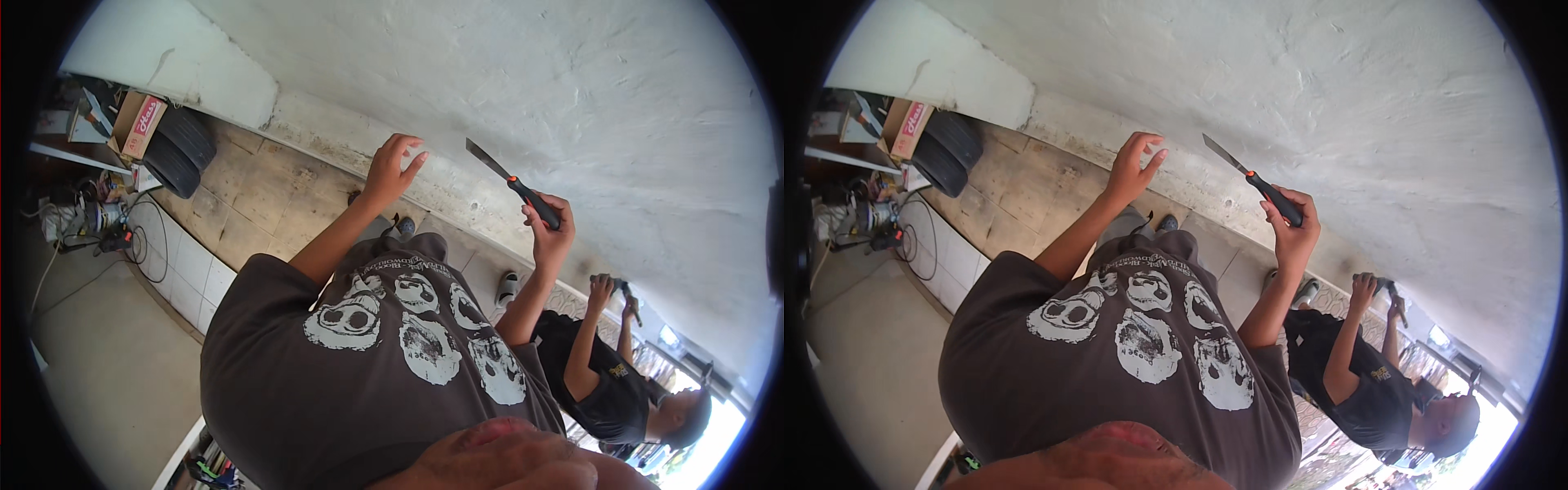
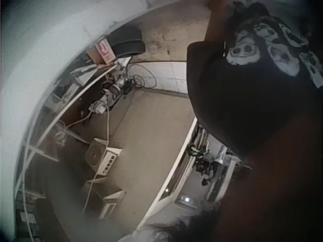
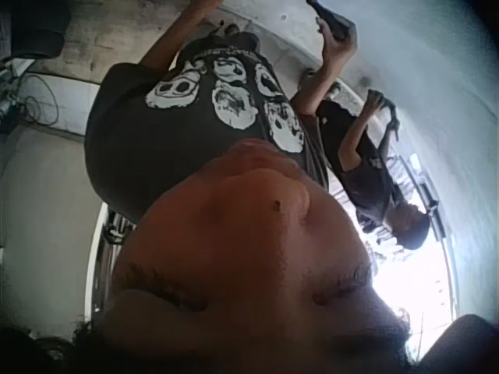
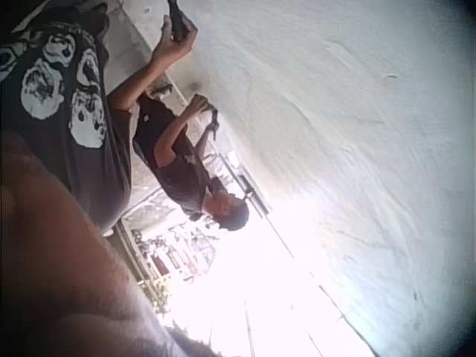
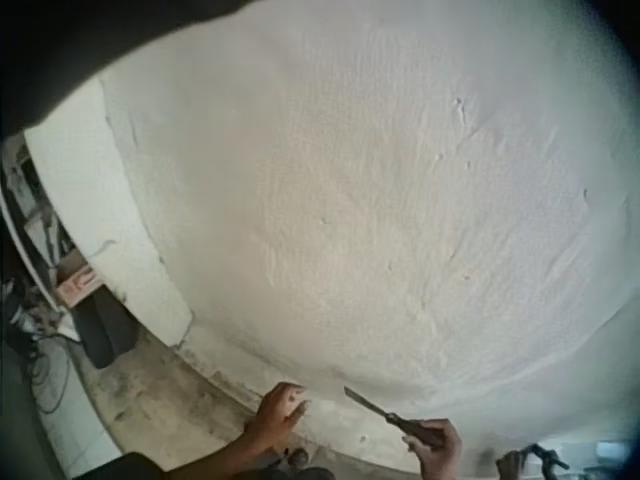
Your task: The person scrapes old paint or plaster from a wall and a ceiling beam using a putty knife.
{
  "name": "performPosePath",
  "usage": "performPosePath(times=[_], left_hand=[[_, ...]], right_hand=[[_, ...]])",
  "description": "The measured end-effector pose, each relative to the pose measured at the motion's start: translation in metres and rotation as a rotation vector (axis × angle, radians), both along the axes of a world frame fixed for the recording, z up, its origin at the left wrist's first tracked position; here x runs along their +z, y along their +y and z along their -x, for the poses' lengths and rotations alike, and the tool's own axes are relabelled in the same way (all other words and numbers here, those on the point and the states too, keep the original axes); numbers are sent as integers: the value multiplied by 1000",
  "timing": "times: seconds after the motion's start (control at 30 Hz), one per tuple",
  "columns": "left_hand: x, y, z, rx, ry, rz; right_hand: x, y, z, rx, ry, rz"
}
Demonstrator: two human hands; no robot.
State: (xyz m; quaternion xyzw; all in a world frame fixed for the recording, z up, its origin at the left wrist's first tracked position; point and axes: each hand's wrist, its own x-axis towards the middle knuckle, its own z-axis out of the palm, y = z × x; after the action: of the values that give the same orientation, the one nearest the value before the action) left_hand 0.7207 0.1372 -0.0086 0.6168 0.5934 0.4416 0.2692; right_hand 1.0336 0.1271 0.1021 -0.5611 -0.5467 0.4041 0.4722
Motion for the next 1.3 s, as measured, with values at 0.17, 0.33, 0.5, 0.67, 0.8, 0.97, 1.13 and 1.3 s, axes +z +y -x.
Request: performPosePath(times=[0.17,0.33,0.5,0.67,0.8,0.97,1.13,1.3], left_hand=[[12,15,-32,267,275,-243],[15,49,-49,282,252,-254],[8,68,-66,328,249,-282],[-2,79,-72,385,254,-353],[-6,82,-71,390,275,-403],[-8,84,-71,397,317,-427],[-7,85,-72,375,278,-422],[-7,84,-71,352,258,-383]], right_hand=[[5,14,16,13,-4,-139],[18,18,17,-30,-265,-74],[28,19,13,-56,-420,-119],[22,16,12,-94,-446,-160],[9,13,10,-102,-442,-203],[-13,13,4,-136,-310,-215],[-32,11,0,-154,-323,-228],[-41,11,3,-191,-235,-209]])
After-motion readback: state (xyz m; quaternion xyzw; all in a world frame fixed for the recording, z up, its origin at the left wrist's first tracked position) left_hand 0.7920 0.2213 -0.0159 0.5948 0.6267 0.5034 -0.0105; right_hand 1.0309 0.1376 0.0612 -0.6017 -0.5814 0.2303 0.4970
